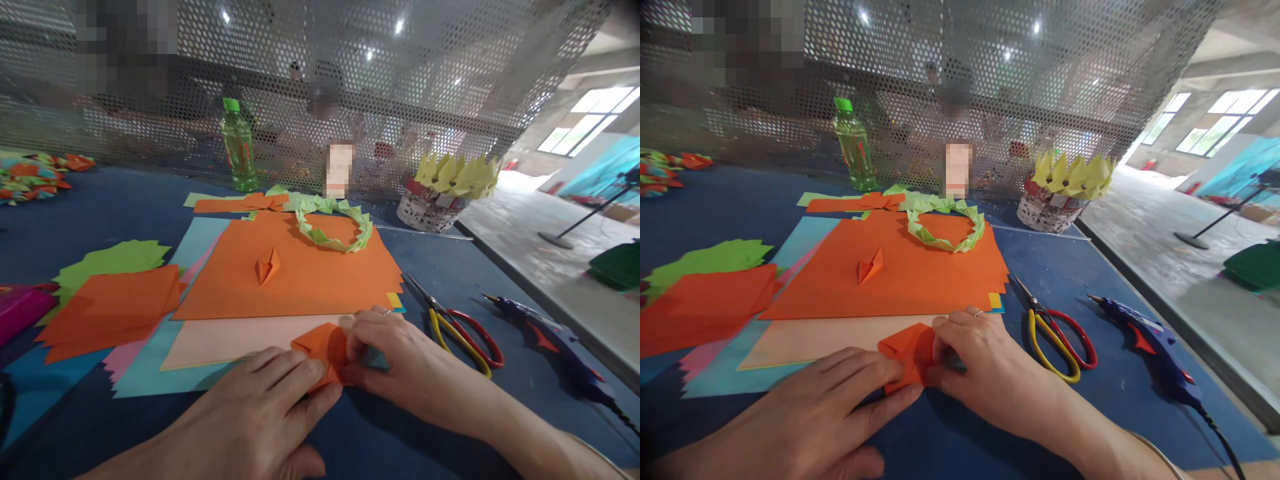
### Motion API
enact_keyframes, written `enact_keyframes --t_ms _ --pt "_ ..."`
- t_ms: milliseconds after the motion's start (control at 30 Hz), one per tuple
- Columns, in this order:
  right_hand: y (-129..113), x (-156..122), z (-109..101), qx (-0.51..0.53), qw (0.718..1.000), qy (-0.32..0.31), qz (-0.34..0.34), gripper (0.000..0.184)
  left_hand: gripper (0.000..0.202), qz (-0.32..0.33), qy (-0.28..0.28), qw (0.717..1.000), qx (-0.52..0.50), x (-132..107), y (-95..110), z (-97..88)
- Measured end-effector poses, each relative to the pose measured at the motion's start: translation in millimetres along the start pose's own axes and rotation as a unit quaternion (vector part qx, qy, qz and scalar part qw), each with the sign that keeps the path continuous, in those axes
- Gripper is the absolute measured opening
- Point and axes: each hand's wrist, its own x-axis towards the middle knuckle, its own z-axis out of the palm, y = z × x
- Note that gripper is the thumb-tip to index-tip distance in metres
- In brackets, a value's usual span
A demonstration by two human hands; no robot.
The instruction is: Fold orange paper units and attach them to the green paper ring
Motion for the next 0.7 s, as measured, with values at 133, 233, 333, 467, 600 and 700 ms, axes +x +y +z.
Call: enact_keyframes --t_ms 133,233,333,467,600,700 --pt "3 0 -4 0.011 1.000 0.004 0.021 0.017 0.042 -0.002 -0.003 1.000 -0.002 0 -1 2.8" --pt "6 0 -7 0.019 0.999 -0.011 0.025 0.023 0.042 -0.002 -0.012 1.000 -0.005 -1 -1 2.7" --pt "7 0 -9 0.027 0.999 -0.027 0.027 0.023 0.040 0.003 -0.010 1.000 -0.012 -2 -2 0.1" --pt "7 0 -12 0.025 0.999 -0.039 0.025 0.022 0.037 0.005 -0.012 1.000 -0.023 -3 -2 -6.7" --pt "7 0 -14 0.026 0.998 -0.049 0.023 0.021 0.039 -0.001 0.003 0.999 -0.038 -1 -1 -15.2" --pt "7 0 -14 0.019 0.998 -0.050 0.015 0.021 0.037 -0.008 0.004 0.998 -0.056 0 -1 -18.1"
